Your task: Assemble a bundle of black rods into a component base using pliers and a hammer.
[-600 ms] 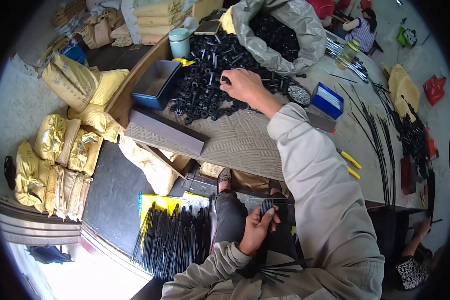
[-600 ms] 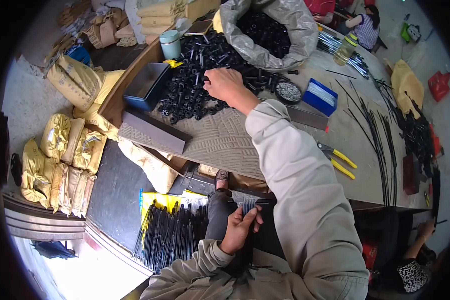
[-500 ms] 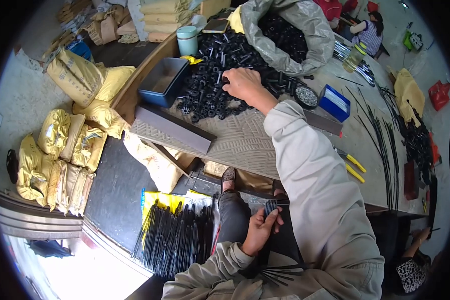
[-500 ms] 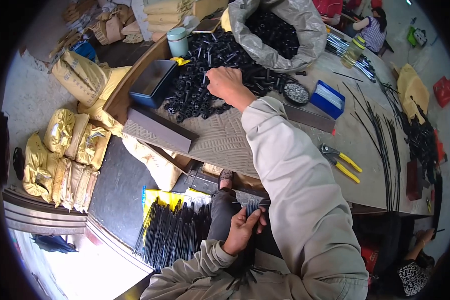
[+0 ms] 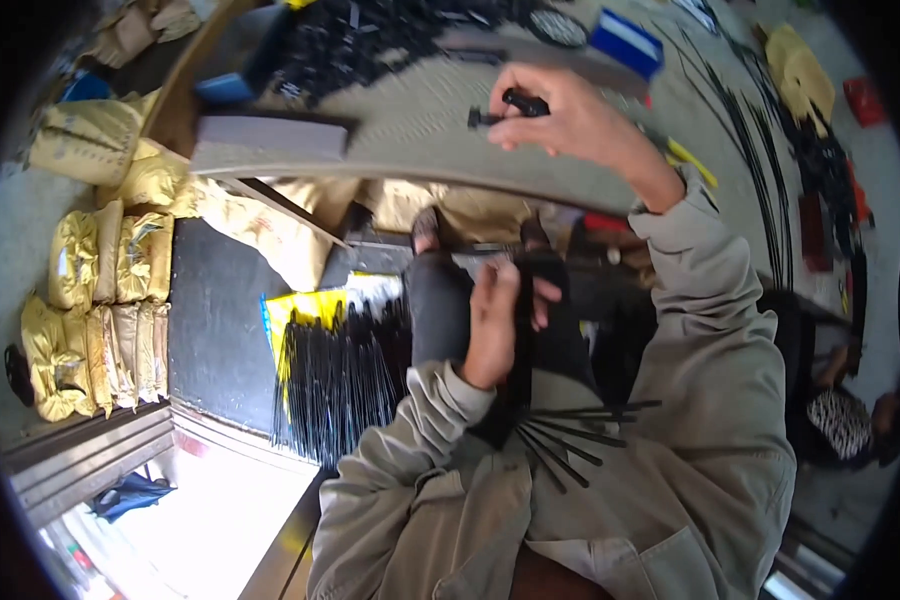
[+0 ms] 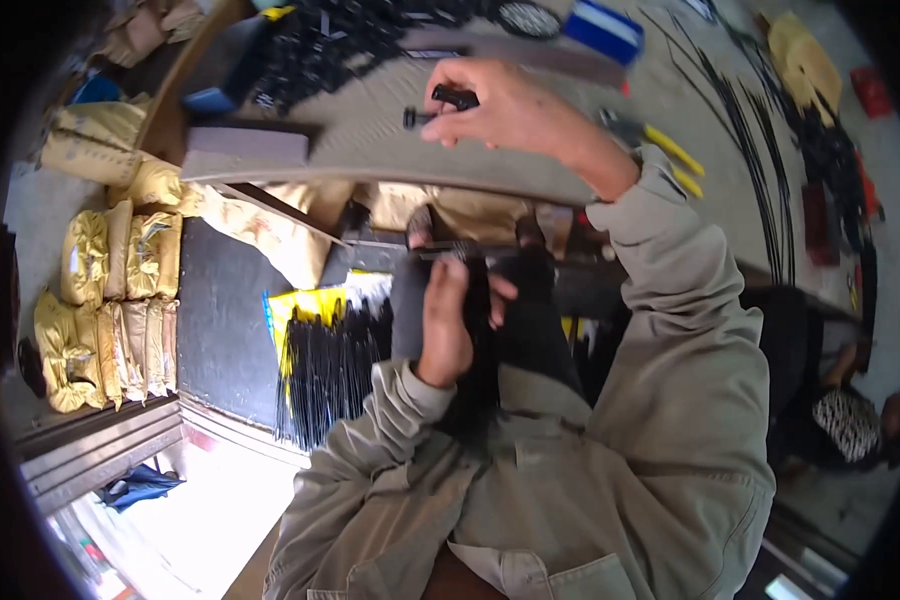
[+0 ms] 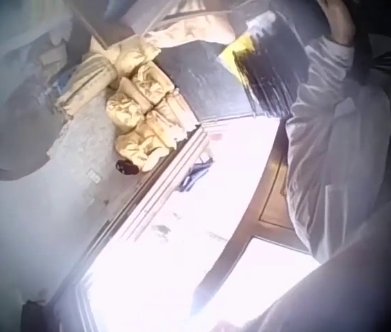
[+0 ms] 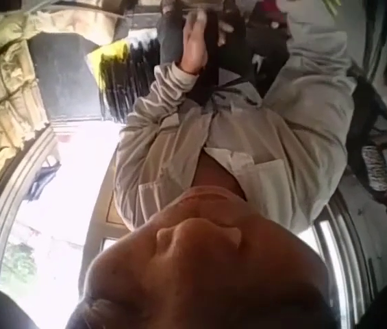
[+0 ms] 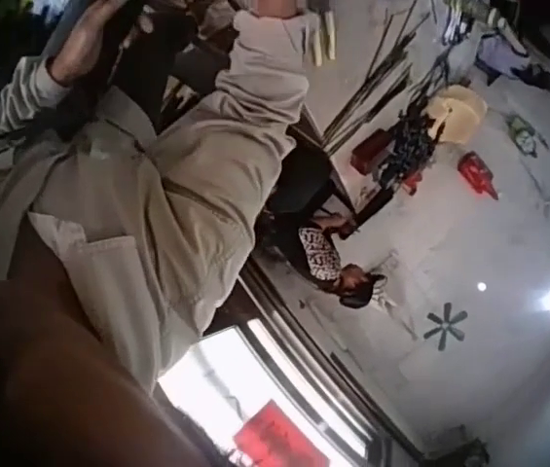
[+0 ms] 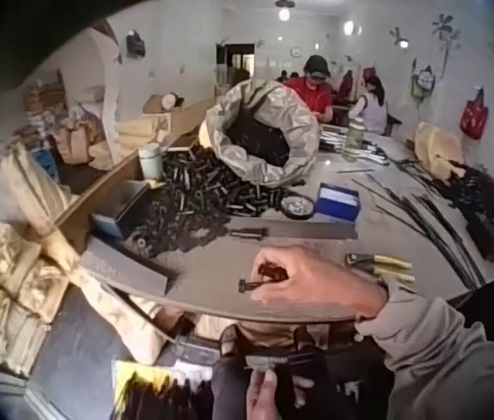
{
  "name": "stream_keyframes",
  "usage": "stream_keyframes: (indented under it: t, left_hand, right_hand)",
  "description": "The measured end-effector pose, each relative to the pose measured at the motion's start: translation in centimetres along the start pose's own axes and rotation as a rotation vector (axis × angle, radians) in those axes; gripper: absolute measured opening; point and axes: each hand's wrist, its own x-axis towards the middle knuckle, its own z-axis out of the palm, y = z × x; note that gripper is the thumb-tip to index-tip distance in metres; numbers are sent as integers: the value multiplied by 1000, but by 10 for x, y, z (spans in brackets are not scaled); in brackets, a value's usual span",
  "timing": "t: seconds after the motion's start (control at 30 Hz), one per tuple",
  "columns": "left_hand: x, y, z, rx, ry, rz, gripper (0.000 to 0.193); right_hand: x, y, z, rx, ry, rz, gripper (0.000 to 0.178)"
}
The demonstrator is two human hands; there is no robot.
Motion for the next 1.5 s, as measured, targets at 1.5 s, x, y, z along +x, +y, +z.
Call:
stream_keyframes:
  t: [1.5]
  left_hand:
    - [-51,-16,54,55,-162,135,38]
  right_hand:
    - [-120,54,50,837,81,-44,30]
